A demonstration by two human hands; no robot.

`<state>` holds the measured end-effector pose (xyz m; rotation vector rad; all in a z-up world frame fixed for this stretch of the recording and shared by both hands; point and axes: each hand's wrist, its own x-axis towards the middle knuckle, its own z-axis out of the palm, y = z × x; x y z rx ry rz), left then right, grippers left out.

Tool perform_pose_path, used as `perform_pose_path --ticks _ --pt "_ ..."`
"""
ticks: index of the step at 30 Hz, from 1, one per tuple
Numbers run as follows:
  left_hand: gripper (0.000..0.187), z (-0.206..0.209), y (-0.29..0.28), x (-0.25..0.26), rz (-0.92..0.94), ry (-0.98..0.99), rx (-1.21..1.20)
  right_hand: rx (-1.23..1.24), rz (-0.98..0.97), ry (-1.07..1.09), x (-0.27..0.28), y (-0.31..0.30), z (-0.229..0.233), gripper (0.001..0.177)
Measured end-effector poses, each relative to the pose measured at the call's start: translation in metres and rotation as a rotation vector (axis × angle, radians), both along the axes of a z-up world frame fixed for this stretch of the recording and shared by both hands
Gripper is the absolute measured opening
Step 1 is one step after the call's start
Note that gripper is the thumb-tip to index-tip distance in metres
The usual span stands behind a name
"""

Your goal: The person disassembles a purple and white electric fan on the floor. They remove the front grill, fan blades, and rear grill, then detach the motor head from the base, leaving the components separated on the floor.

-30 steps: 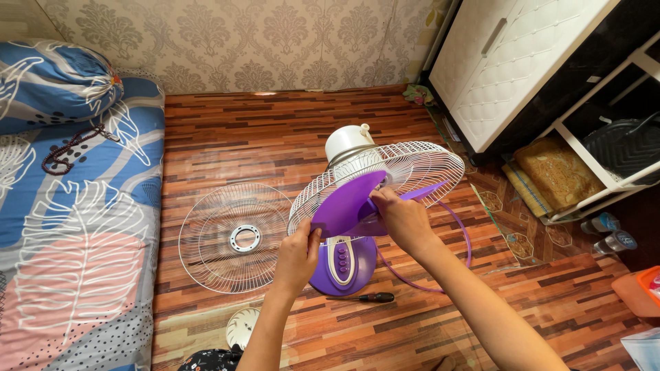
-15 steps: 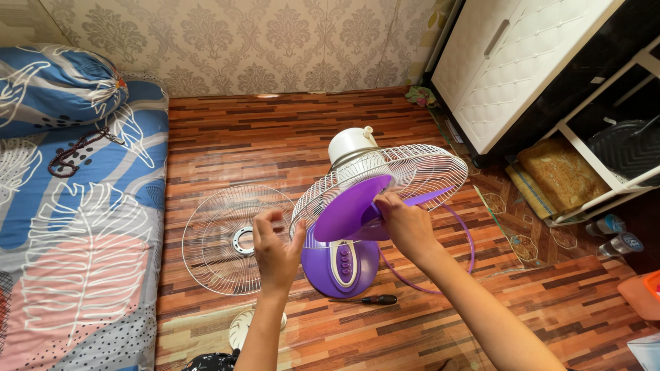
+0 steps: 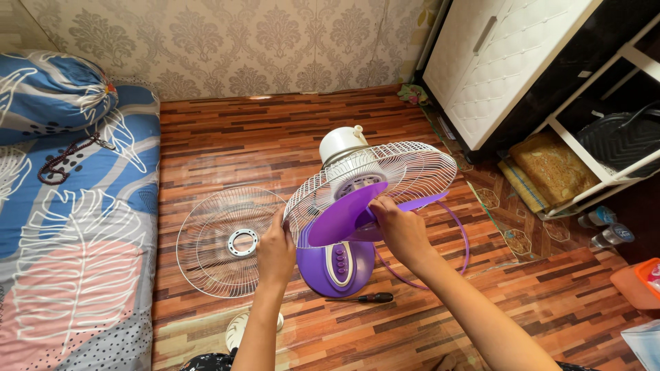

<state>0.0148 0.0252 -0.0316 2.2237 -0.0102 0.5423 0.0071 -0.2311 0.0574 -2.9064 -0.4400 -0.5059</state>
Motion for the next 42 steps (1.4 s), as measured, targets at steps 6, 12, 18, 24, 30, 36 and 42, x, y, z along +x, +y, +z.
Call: perform_pose_path --ticks 6,12,18,24,30,36,42 --pt "0.040 0.001 0.000 0.001 0.000 0.016 -0.021 -0.027 0.014 -0.027 0.001 0.000 -0.005 0.021" --pt "0.039 -0.001 -0.001 0.002 0.005 0.051 0.002 -0.073 -0.001 -0.082 -0.003 0.004 -0.003 0.021" --pt "0.037 0.000 0.001 0.005 0.052 0.039 0.009 -0.034 -0.001 0.074 -0.011 0.009 0.011 0.027" --pt "0.036 0.006 -0.002 0.000 0.041 0.010 -0.010 0.064 -0.062 0.110 -0.029 -0.008 0.004 0.019" --pt "0.030 0.015 0.000 -0.009 -0.031 -0.019 -0.101 0.198 -0.148 0.128 -0.042 -0.039 -0.026 0.030" --pt "0.042 0.006 0.000 -0.018 -0.017 0.108 -0.177 0.528 -0.199 0.205 -0.048 -0.081 -0.073 0.035" --pt "0.043 -0.035 -0.001 -0.012 0.011 0.272 -0.427 0.990 -0.348 0.443 -0.053 -0.130 -0.134 0.039"
